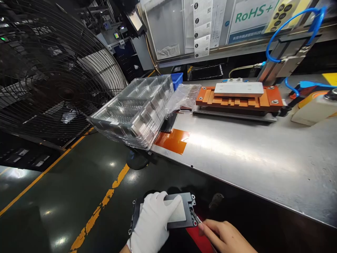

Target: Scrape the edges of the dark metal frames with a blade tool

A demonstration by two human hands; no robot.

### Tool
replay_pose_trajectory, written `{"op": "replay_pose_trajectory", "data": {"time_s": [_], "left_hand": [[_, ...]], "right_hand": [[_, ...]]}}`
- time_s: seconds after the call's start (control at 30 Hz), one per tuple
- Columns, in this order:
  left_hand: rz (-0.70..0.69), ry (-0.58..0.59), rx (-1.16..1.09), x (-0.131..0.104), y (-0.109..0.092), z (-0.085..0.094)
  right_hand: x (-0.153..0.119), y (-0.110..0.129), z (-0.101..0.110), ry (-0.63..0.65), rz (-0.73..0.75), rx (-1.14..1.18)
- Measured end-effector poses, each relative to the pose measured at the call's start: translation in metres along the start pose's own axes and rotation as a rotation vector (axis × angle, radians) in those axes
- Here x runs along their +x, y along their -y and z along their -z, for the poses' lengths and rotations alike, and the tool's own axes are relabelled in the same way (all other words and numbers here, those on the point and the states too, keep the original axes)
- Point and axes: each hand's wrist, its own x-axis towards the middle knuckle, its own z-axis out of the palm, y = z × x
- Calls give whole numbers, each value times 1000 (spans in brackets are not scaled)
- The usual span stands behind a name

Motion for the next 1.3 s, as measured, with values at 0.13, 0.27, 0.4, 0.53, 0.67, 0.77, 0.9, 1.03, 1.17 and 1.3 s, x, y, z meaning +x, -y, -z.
{"op": "replay_pose_trajectory", "data": {"time_s": [0.13,0.27,0.4,0.53,0.67,0.77,0.9,1.03,1.17,1.3], "left_hand": [[-10,-24,-8,-2,2,-2],[-22,-41,9,-3,3,-7],[-38,-77,26,-3,4,-11],[-42,-82,33,-4,4,-10],[-50,-92,66,-3,5,-10],[-48,-94,65,-1,4,-10],[-44,-96,58,0,1,-10],[-46,-105,75,-1,2,-11],[-45,-104,80,-2,4,-11],[-49,-68,54,-1,4,-7]], "right_hand": [[0,-2,0,-17,5,29],[3,-8,-1,24,18,104],[4,-9,-2,-24,31,147],[2,-8,1,51,9,241],[2,-12,7,-24,46,203],[3,-10,9,-20,31,125],[0,-3,6,18,-7,137],[-1,-4,7,2,8,163],[1,-11,18,-107,60,-17],[6,-10,36,-367,339,-417]]}}
